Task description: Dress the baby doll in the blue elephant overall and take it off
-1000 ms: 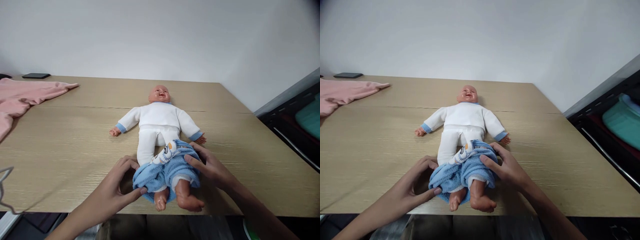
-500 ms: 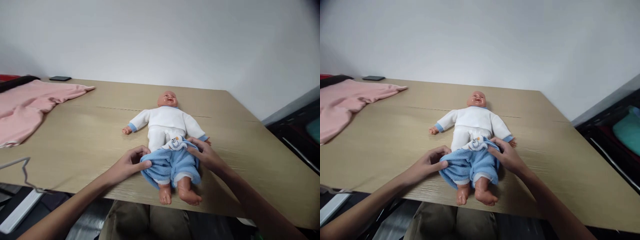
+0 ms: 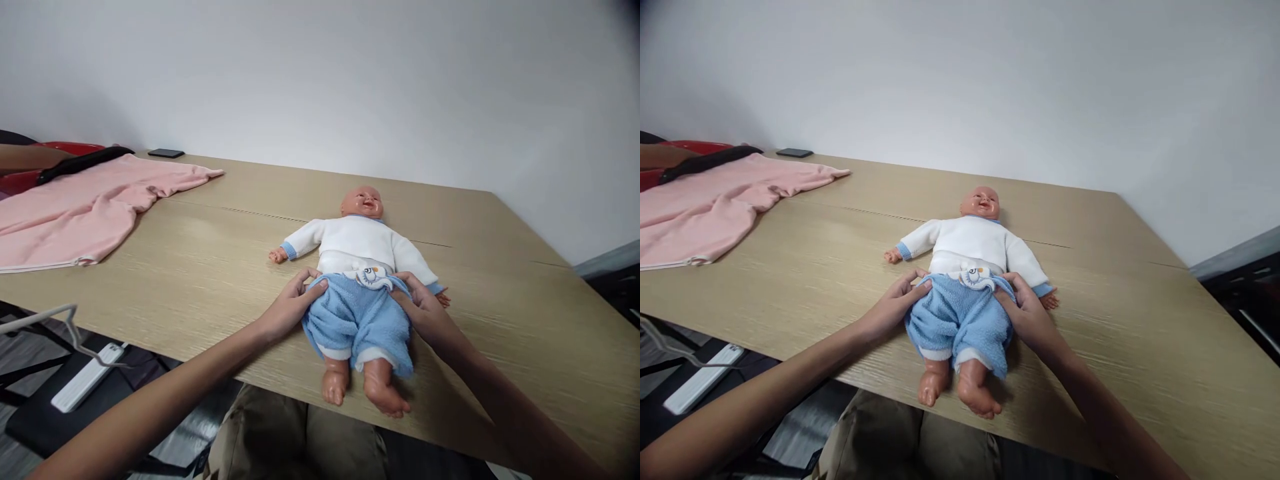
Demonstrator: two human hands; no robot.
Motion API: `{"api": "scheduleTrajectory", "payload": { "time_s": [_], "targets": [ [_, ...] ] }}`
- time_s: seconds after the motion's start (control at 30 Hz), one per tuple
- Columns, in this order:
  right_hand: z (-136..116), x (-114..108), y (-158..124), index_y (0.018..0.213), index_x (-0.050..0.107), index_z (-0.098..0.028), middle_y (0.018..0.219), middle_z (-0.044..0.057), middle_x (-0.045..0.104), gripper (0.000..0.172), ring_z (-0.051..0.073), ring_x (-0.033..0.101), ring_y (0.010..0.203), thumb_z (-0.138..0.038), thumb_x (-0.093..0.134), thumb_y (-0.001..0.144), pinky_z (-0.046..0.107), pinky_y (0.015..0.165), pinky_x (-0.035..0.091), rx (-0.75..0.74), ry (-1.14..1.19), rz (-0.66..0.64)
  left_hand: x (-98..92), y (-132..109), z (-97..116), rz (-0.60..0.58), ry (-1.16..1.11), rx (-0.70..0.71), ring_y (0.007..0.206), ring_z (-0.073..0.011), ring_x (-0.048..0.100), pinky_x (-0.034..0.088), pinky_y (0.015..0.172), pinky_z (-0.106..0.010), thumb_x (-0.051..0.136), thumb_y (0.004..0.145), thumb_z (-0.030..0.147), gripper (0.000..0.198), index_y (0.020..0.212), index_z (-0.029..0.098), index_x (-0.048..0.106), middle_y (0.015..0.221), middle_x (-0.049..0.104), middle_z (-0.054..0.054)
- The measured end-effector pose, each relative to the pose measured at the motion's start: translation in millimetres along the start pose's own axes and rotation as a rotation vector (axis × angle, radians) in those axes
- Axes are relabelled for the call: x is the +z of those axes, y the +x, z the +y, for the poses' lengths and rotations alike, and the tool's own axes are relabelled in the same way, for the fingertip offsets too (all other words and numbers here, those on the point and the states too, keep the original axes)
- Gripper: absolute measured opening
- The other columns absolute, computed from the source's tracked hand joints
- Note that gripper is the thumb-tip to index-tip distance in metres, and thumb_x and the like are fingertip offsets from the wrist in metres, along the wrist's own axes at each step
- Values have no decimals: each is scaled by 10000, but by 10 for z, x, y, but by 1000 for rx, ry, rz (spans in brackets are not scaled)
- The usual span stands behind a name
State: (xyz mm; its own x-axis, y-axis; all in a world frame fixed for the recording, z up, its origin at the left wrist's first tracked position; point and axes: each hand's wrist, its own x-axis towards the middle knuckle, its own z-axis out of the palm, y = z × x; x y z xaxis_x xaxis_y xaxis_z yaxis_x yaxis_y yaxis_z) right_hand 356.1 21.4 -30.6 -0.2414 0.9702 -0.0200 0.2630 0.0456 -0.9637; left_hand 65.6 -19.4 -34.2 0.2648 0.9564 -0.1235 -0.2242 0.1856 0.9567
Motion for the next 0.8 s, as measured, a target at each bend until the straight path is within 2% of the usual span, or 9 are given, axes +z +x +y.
{"api": "scheduleTrajectory", "payload": {
  "time_s": [0.07, 0.13, 0.2, 0.27, 0.4, 0.5, 0.57, 0.7, 0.8],
  "targets": [
    [2, -18, -8, 1109, 654, -270, 932, 3, 663, 405, 226, 613, 836, -638, 741, 966, 328, 760, 524, -40, -82, -13, -19, -8, 53, -7, 181, 97, 825, -190, 615, 480, 785, -309, 801, 961, 624, 457, 1090, 240, 590, 882, 625, 18],
    [0, -45, -16, 1076, 676, -266, 1008, 25, 672, 341, 250, 651, 964, -579, 763, 973, 355, 887, 539, -148, -184, 7, -63, -34, 140, 5, 440, 264, 1079, -251, 642, 498, 998, -372, 809, 977, 525, 345, 1047, 231, 642, 1081, 672, -44],
    [1, -63, -15, 1070, 669, -267, 1187, 60, 686, 286, 282, 658, 1168, -529, 755, 995, 390, 1045, 521, -280, -231, 45, -116, -33, 213, 19, 628, 419, 1373, -302, 554, 387, 1225, -438, 783, 1002, 440, 245, 1057, 237, 655, 1358, 650, -96],
    [3, -62, 3, 1111, 637, -273, 1275, 77, 686, 253, 286, 653, 1230, -503, 707, 1035, 406, 1078, 512, -336, -228, 61, -153, 25, 237, -12, 638, 470, 1477, -302, 495, 328, 1286, -451, 706, 1054, 399, 185, 1090, 240, 618, 1479, 608, -111],
    [5, -30, 103, 1143, 559, -281, 897, -1, 654, 238, 227, 624, 829, -505, 609, 1080, 336, 763, 490, -252, -253, 142, -147, 295, 152, 7, 484, 398, 1083, -228, 617, 477, 1013, -353, 601, 1106, 427, 199, 1095, 241, 532, 1128, 647, -41],
    [22, -12, 239, 1128, 526, -287, 738, -56, 552, 317, 198, 501, 650, -572, 629, 1036, 312, 624, 393, -189, -228, 244, -110, 534, 110, 73, 395, 337, 825, -175, 522, 433, 801, -301, 626, 1079, 451, 239, 1092, 250, 497, 899, 543, 37],
    [47, -5, 330, 1123, 516, -289, 710, -67, 546, 421, 188, 461, 601, -657, 666, 984, 309, 592, 370, -153, -176, 280, -102, 656, 128, 84, 356, 291, 783, -166, 496, 394, 747, -292, 666, 1048, 472, 275, 1087, 245, 515, 849, 517, 52],
    [77, -9, 403, 1143, 546, -279, 827, -3, 696, 577, 234, 625, 721, -750, 757, 885, 343, 672, 485, -125, -74, 292, -148, 733, 217, 48, 383, 273, 914, -195, 567, 426, 843, -317, 791, 955, 518, 354, 1001, 194, 657, 948, 614, 0],
    [54, -47, 366, 1118, 641, -267, 1016, 61, 772, 505, 292, 709, 970, -704, 770, 899, 394, 865, 558, -127, -74, 180, -187, 679, 258, -20, 380, 259, 939, -214, 594, 452, 880, -335, 823, 930, 546, 386, 988, 185, 697, 973, 641, -17]
  ]
}}
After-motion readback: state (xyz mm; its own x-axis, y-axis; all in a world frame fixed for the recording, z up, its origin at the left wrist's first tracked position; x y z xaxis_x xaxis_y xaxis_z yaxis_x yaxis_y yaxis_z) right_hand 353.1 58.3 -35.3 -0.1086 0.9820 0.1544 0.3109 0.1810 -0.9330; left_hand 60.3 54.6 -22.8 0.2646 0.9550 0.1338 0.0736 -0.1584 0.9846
